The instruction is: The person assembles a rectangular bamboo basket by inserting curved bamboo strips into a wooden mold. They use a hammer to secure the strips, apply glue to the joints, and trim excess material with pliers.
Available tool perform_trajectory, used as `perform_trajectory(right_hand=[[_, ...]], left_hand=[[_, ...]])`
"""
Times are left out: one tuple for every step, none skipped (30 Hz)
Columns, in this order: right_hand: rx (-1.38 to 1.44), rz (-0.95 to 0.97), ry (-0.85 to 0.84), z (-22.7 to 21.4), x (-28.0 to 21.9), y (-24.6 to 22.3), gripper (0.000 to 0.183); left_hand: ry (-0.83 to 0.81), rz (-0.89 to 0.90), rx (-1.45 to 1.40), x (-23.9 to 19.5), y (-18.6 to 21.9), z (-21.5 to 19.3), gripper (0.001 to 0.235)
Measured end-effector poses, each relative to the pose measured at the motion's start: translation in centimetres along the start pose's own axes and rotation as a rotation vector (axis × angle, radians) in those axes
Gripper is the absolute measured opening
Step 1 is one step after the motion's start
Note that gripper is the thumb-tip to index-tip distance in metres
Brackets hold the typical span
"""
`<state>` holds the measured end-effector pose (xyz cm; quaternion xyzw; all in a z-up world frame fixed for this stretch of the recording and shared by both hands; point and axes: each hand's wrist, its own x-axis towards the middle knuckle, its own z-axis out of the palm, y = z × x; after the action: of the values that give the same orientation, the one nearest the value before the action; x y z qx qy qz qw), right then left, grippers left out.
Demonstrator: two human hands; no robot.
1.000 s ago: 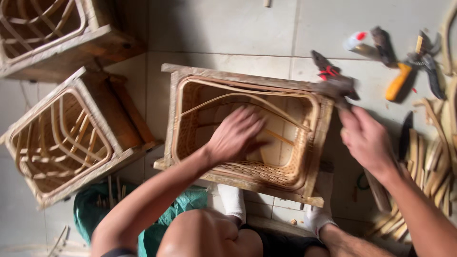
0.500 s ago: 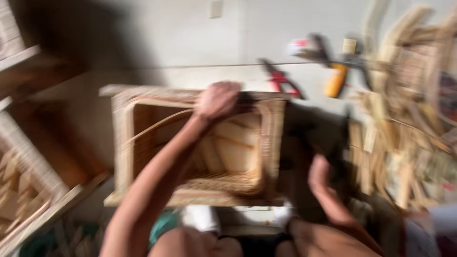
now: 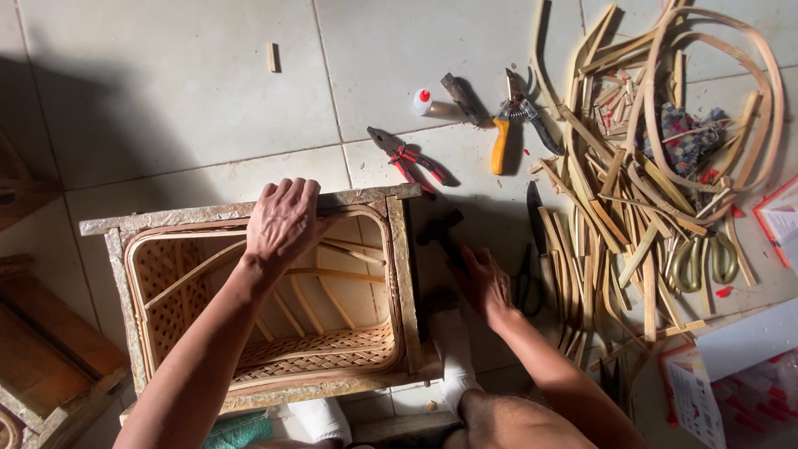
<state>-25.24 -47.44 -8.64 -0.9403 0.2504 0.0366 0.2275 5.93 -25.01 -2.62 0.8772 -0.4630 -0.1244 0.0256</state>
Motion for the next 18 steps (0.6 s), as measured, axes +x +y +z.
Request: perform_trajectory(right_hand=[[-0.045, -0.050, 0.009, -0.2, 0.4, 0.4, 0.035], [0.027, -0.080, 0.044, -0.6, 1.2, 1.4, 0.030], [0.100, -0.110, 0.078, -1.4, 2.3, 3.0, 0.026], [0.170, -0.141, 0.113, -1.8, 3.6, 4.5, 0.023], [0.101, -0.031, 0.097, -3.4, 5.7, 7.4, 0.011], [0.243, 0.087, 0.176, -4.2, 8.0, 10.0, 0.017], [0.050, 0.103, 0.243, -5.7, 10.8, 13.2, 0.032], [0.026, -0.023, 0.360, -6.6, 14.2, 15.7, 0.026], [0.067, -0.002, 0.352, -7.6, 17.1, 17.8, 0.040], [-0.229, -0.165, 0.380, -8.1, 19.3, 19.3, 0.032], [-0.313, -0.111, 0.312, -8.8, 20.3, 20.2, 0.032], [-0.308, -0.041, 0.219, -8.2, 21.1, 19.8, 0.032], [-0.289, -0.001, 0.165, -7.6, 21.5, 18.5, 0.032], [-0.230, -0.008, 0.150, -6.5, 20.8, 16.2, 0.032], [-0.133, -0.068, 0.160, -5.6, 19.5, 13.4, 0.032], [-0.030, -0.136, 0.174, -5.7, 18.2, 10.4, 0.032], [0.072, -0.204, 0.178, -6.0, 16.5, 7.3, 0.032], [0.143, -0.260, 0.165, -7.5, 14.7, 4.6, 0.033]], left_hand=[[0.018, 0.012, 0.019, -0.2, -0.1, 0.0, 0.069], [0.036, 0.034, 0.039, -0.1, -0.1, -0.1, 0.069], [0.000, 0.015, 0.024, 0.1, -0.1, -0.3, 0.069], [-0.036, -0.006, 0.007, 0.4, 0.2, -0.7, 0.070], [-0.071, -0.026, -0.010, 0.8, 0.5, -1.2, 0.071], [-0.135, -0.044, -0.009, 0.8, 0.8, -1.8, 0.070], [-0.200, -0.061, -0.008, 0.7, 1.1, -2.3, 0.070], [-0.256, -0.099, 0.001, 0.7, 1.0, -3.0, 0.070], [-0.093, -0.012, -0.031, 0.7, 0.9, -3.5, 0.078], [0.060, 0.059, -0.054, 0.3, 0.8, -3.7, 0.087], [0.214, 0.130, -0.072, -0.1, 0.4, -3.6, 0.098], [0.270, 0.081, -0.114, -1.9, -0.3, -3.6, 0.094], [0.330, 0.033, -0.151, -4.0, -1.1, -3.6, 0.090], [0.391, -0.008, -0.181, -6.6, -2.3, -3.8, 0.087], [0.431, -0.163, -0.184, -9.9, -3.4, -4.3, 0.077], [0.489, -0.303, -0.187, -12.9, -4.2, -5.0, 0.068], [0.552, -0.441, -0.185, -16.2, -4.9, -5.8, 0.059], [0.591, -0.599, -0.208, -18.6, -5.2, -6.0, 0.059]])
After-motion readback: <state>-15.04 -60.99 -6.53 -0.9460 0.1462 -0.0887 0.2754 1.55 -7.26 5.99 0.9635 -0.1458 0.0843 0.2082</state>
